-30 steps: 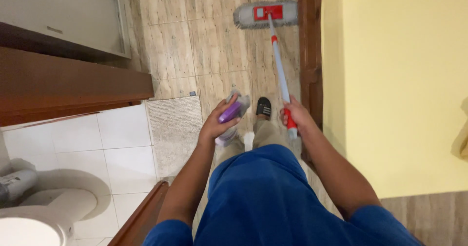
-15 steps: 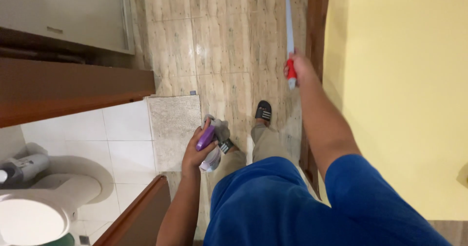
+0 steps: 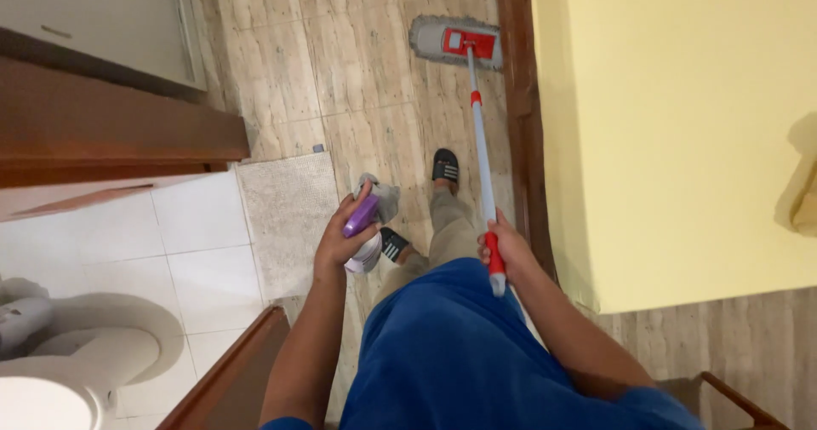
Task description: The person mops a tiled floor in a bedroom using a flat mop and a spray bottle. They repeatedly spray the floor with a cleaning solution and push the mop back and forth to clean the surface around a bed and a wooden chair.
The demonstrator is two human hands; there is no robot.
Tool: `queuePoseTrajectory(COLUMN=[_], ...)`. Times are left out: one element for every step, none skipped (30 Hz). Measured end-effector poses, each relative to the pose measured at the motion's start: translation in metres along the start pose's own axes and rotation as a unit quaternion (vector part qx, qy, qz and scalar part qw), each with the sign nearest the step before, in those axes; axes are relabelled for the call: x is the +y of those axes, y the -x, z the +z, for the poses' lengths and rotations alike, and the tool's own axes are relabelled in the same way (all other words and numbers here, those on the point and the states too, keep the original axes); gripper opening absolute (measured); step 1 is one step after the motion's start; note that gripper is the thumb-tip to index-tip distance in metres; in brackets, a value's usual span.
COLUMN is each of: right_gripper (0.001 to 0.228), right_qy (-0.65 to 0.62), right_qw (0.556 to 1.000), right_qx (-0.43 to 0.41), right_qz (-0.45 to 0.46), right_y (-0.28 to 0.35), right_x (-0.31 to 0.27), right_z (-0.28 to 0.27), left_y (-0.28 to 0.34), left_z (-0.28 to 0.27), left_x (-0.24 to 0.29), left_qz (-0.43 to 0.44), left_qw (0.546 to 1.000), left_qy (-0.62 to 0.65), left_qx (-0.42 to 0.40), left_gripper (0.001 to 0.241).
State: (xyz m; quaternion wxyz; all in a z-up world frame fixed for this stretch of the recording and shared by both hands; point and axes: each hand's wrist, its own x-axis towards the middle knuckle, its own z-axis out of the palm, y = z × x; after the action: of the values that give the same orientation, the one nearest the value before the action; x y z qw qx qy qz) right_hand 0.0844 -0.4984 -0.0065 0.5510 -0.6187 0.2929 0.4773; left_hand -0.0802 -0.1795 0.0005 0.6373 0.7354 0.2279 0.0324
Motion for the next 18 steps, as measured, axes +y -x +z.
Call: queuePoseTrajectory(right_gripper=[0.064,0.064,0.059,0.053,0.053,0.048,0.043,0.043,0.040,0.037,0.037,0.040,0.044,0.044,0.047,0.051,0.051,0.054], right_qy=[0.018,0.020,0.034,0.047,0.048,0.030,0.013,0.013,0.011,0.007,0.005,0.013,0.022,0.018,0.035,0.052,0.050,0.045], right_qw=[1.000,1.000,0.999,0.997,0.997,0.997,0.997,0.997,0.997,0.996,0.997,0.997,0.997,0.997,0.996,0.996,0.996,0.997], right_qx=[0.002,0.002,0.014,0.023,0.021,0.033,0.044,0.043,0.052,0.060,0.059,0.048,0.036,0.041,0.029,0.018,0.022,0.012], right_qz=[-0.013,-0.010,-0.033,-0.055,-0.051,-0.058,-0.065,-0.063,-0.062,-0.059,-0.055,-0.060,-0.065,-0.067,-0.070,-0.073,-0.074,-0.054], right_y=[-0.005,-0.035,-0.065,-0.095,-0.125,-0.159,-0.195,-0.194,-0.193,-0.192,-0.177,-0.162,-0.146,-0.130,-0.113,-0.097,-0.060,-0.021], right_x=[0.010,0.016,0.022,0.029,0.026,0.019,0.011,0.002,-0.007,-0.014,-0.004,-0.001,0.002,0.020,0.037,0.056,0.070,0.084], right_z=[-0.004,-0.009,-0.014,-0.020,-0.023,-0.025,-0.028,-0.024,-0.021,-0.015,-0.010,-0.008,-0.006,-0.015,-0.024,-0.030,-0.036,-0.043], left_y=[0.015,0.030,0.044,0.059,0.074,0.083,0.090,0.096,0.100,0.107,0.116,0.118,0.120,0.122,0.123,0.126,0.127,0.130], left_z=[0.001,-0.002,-0.004,-0.006,-0.007,-0.008,-0.009,-0.008,-0.007,-0.008,-0.011,-0.012,-0.012,-0.008,-0.003,0.000,0.002,0.006], left_x=[-0.008,-0.008,-0.007,-0.005,-0.006,-0.008,-0.010,-0.017,-0.023,-0.029,-0.034,-0.039,-0.042,-0.055,-0.067,-0.081,-0.099,-0.115], left_qz=[-0.003,-0.005,-0.005,-0.006,-0.009,-0.011,-0.012,-0.015,-0.015,-0.016,-0.020,-0.031,-0.042,-0.039,-0.051,-0.064,-0.062,-0.075], left_qw=[1.000,1.000,1.000,1.000,1.000,1.000,1.000,1.000,1.000,0.999,0.999,0.998,0.996,0.996,0.994,0.992,0.992,0.987], left_qy=[0.018,0.019,0.018,0.014,0.013,0.001,-0.010,-0.011,-0.023,-0.037,-0.040,-0.059,-0.078,-0.077,-0.091,-0.105,-0.103,-0.126], left_qx=[0.003,0.005,0.009,0.013,0.014,0.012,0.010,0.010,0.008,0.005,0.003,-0.007,-0.018,-0.023,-0.033,-0.042,-0.046,-0.068], left_gripper=[0.083,0.083,0.080,0.077,0.077,0.080,0.082,0.082,0.084,0.086,0.086,0.086,0.087,0.087,0.087,0.087,0.087,0.091])
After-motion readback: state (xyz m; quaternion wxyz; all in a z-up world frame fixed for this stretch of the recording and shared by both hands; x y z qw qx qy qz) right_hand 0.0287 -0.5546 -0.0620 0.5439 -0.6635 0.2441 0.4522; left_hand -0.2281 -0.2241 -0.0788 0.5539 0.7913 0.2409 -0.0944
